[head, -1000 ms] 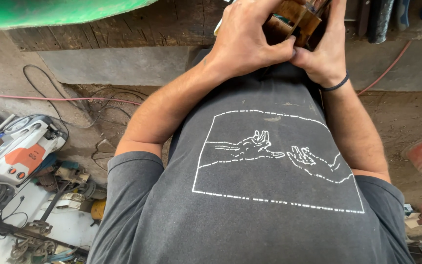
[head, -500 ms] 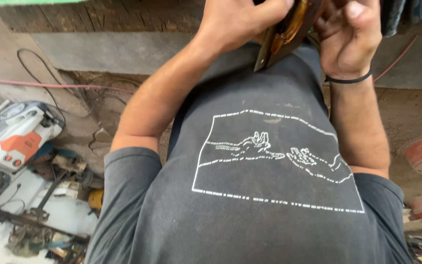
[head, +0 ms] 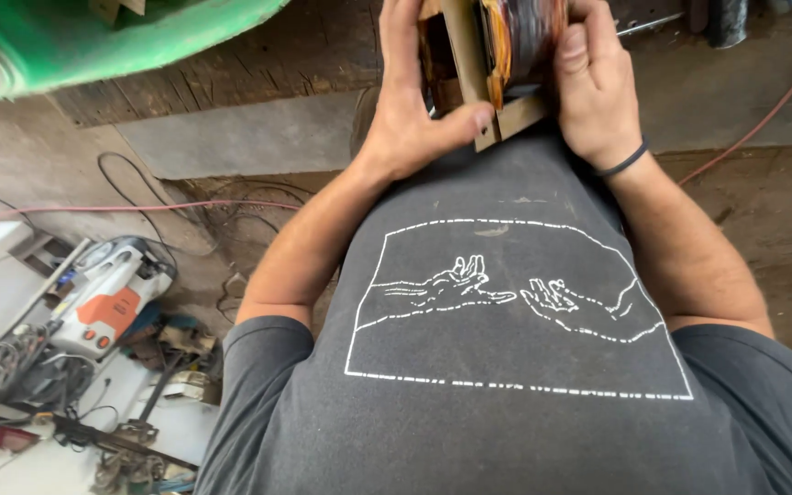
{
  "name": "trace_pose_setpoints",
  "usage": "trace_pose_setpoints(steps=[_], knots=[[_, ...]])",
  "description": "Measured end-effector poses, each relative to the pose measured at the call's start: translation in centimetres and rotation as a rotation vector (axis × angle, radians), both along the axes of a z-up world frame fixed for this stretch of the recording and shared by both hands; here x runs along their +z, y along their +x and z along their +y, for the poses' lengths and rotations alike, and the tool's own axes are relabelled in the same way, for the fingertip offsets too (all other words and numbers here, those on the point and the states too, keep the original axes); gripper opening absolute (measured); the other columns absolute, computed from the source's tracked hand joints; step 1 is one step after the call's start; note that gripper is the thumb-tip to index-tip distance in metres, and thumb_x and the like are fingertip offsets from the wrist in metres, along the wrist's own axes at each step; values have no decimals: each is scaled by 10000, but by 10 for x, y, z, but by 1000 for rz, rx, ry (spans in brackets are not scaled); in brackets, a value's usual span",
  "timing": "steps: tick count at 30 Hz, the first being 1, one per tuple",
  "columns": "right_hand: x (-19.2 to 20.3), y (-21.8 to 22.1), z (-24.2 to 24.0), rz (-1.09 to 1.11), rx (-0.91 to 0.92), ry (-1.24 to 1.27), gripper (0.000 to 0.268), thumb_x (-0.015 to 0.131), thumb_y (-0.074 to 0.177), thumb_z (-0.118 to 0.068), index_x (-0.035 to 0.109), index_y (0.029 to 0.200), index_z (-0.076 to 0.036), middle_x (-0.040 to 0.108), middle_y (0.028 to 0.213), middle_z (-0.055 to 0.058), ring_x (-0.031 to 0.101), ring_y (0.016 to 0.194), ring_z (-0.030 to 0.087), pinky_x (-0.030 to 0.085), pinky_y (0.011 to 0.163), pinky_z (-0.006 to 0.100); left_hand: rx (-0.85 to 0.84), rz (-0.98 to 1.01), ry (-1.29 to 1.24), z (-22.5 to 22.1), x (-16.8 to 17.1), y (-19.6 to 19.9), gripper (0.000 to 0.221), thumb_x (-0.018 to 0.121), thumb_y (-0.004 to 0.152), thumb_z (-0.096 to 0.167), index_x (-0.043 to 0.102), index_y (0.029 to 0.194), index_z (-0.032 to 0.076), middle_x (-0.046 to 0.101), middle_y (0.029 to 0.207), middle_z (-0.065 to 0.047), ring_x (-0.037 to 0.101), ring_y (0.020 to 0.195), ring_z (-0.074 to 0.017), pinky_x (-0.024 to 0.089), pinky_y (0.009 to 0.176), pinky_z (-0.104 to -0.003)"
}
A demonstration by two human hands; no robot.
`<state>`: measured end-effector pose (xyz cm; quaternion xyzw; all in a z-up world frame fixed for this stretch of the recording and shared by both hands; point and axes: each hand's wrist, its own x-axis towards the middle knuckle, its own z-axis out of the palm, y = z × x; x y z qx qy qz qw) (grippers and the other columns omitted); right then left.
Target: Disassemble and inspect a transformer core and its components on a workbench
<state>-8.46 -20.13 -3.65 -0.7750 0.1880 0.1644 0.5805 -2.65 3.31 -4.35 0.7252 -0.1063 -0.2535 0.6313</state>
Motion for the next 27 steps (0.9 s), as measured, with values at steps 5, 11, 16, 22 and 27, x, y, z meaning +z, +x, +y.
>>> trace_pose_setpoints(steps=[5, 11, 16, 22, 27], knots=[[9, -7, 6, -115, 94, -168, 876, 158, 1082, -738, 525, 1311, 23, 512, 804, 105, 480, 665, 254, 339, 598, 450, -140, -49, 68, 7, 3, -7, 1119, 891, 851, 393, 118, 1640, 210, 234, 1610, -69, 311, 1553, -231, 380, 1368, -410], [12, -6, 6, -81, 198, -187, 1019, 85, 1035, -745, 445, 1427, 124, 450, 631, 84, 463, 514, 316, 307, 525, 482, -205, -126, 71, 18, -9, -9, 1245, 929, 822, 372, 46, 1682, 199, 136, 1713, -61, 290, 1581, -239, 394, 1341, -386], [3, -3, -4, -117, 262, -163, 827, 132, 1125, -658, 502, 1208, 77, 518, 792, 188, 536, 654, 373, 345, 596, 505, -210, -128, 97, 19, -13, -11, 1273, 937, 827, 344, 1, 1677, 194, 120, 1700, -80, 307, 1585, -260, 406, 1389, -416], [-4, 3, -23, -93, 424, -267, 738, 96, 1198, -565, 481, 1069, 52, 506, 854, 231, 530, 738, 468, 330, 662, 554, -162, -142, 136, 12, -9, -9, 1218, 924, 768, 276, 65, 1627, 181, 280, 1526, -94, 355, 1443, -252, 457, 1256, -392], [-9, -1, -15, -123, 248, -230, 691, 110, 1117, -648, 325, 857, -44, 328, 697, 88, 341, 611, 256, 208, 608, 485, -14, 17, -165, 8, -11, -1, 880, 816, 896, 336, 253, 1556, 195, 413, 1500, -77, 455, 1436, -216, 425, 1279, -389]])
